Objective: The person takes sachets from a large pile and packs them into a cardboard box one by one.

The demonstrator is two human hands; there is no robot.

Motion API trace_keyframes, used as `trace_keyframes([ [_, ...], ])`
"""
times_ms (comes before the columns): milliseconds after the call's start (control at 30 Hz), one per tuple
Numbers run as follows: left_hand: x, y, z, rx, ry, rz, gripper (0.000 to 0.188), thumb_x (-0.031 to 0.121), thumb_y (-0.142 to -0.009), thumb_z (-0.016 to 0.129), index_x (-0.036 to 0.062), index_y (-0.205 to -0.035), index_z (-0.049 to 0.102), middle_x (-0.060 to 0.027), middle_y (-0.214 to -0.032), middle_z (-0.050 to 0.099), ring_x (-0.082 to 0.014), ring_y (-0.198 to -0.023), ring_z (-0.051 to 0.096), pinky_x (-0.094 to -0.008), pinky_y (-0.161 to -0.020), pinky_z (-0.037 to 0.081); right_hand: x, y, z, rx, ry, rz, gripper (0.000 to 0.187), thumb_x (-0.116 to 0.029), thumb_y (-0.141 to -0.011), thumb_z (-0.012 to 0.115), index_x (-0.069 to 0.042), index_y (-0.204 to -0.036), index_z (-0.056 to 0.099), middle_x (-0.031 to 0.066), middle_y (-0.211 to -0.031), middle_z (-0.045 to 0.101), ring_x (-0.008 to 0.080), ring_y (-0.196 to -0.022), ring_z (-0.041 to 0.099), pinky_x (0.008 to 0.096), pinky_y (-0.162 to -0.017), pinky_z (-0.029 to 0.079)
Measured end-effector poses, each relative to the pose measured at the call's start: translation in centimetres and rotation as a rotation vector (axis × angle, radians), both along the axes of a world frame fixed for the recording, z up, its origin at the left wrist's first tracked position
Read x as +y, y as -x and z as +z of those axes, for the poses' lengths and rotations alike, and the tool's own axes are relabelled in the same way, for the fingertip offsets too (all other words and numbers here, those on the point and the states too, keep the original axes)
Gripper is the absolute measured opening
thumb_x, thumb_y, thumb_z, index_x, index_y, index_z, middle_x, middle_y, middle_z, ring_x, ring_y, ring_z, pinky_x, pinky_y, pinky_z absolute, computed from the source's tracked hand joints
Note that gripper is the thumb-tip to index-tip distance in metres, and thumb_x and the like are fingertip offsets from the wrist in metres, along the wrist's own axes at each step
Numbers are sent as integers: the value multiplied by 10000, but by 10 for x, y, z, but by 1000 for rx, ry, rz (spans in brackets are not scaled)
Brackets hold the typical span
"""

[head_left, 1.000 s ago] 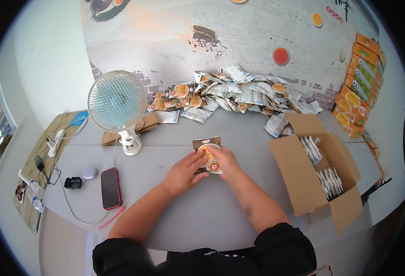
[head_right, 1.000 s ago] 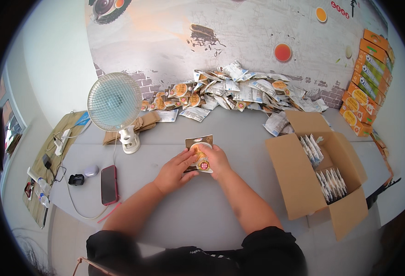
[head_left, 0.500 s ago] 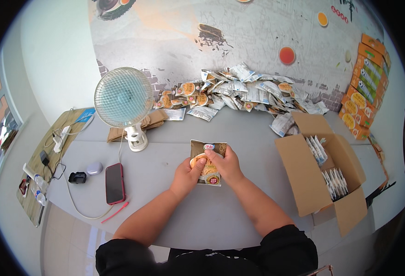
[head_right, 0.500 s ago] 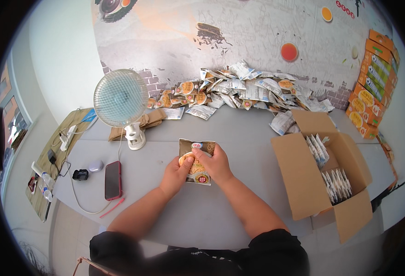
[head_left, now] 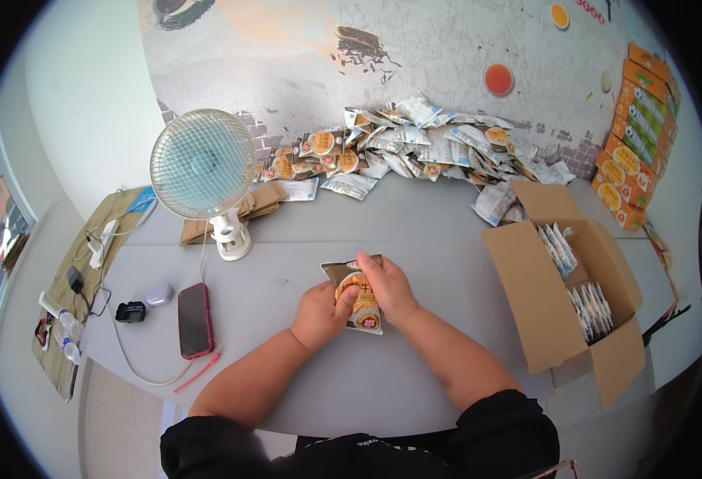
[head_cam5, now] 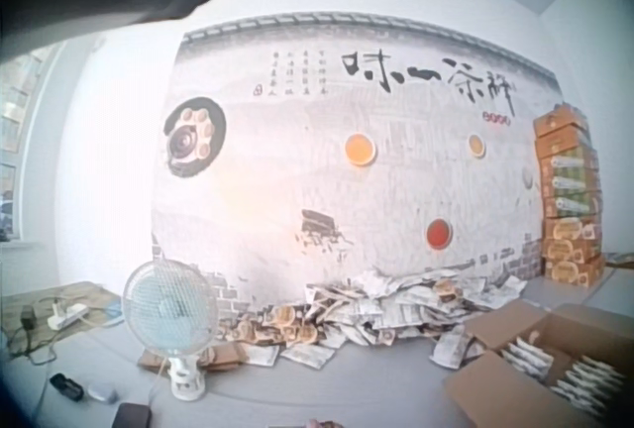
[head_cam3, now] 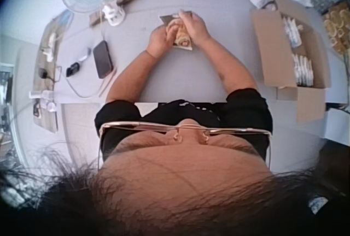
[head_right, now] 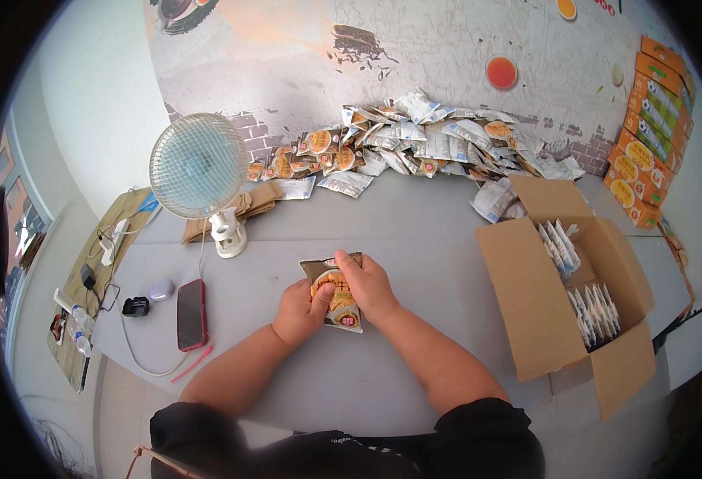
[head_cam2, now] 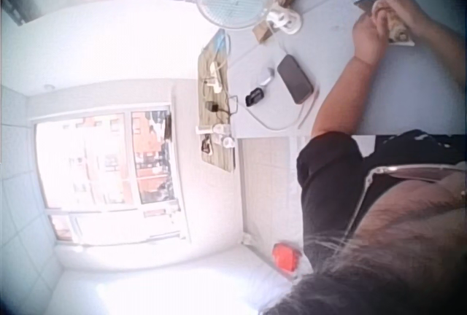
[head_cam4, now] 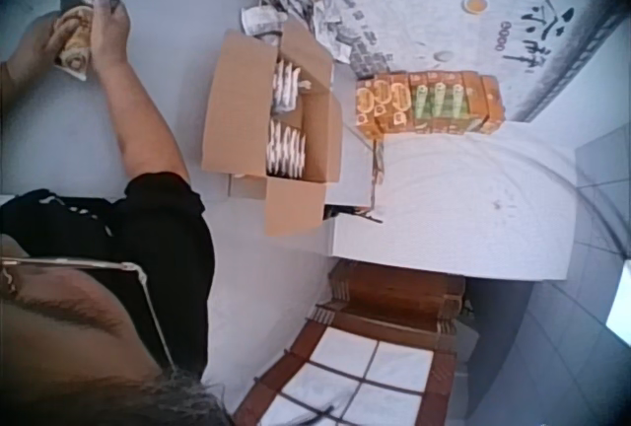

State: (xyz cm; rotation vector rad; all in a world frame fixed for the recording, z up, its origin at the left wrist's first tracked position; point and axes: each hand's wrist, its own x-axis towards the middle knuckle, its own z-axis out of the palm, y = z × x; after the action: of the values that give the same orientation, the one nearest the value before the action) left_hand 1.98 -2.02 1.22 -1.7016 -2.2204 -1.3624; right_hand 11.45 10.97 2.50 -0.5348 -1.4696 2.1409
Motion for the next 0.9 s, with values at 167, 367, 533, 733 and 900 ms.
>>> trace_keyframes([
  [167,-2,-3,8,136,101,-35,420,426,-992,490,32,-946,628,-188,-797,635,-407,-725,609,-455,-658,494,8,2,-5,-73,143,-20,503,-497,-976,513,-1,-992,596,87,-944,636,151,-835,618,309,-743,513],
  [367,1,-14,11,168,246,-85,405,403,-971,533,22,-883,636,-169,-760,630,-379,-703,608,-453,-642,496,7,2,9,-177,141,-237,511,-555,-900,614,-52,-838,550,27,-750,489,137,-628,454,282,-589,427],
  [533,-2,-14,6,386,93,-162,345,380,-946,576,44,-892,637,-122,-757,635,-332,-677,613,-432,-605,498,14,-5,7,-84,94,-58,540,-506,-926,598,-126,-587,418,-4,-604,422,114,-547,386,270,-504,336],
  [733,-8,-15,9,478,-52,-189,385,413,-918,606,38,-830,617,-108,-734,609,-295,-654,613,-401,-589,505,15,-11,16,2,159,211,575,-503,-954,545,-143,-537,381,-19,-549,375,107,-539,349,279,-494,302],
  [900,-6,-6,10,141,-21,-122,427,441,-974,514,29,-925,612,-160,-792,625,-381,-717,611,-439,-650,506,15,0,7,27,199,-3,524,-554,-956,507,-76,-745,541,25,-731,532,117,-672,488,282,-583,424],
])
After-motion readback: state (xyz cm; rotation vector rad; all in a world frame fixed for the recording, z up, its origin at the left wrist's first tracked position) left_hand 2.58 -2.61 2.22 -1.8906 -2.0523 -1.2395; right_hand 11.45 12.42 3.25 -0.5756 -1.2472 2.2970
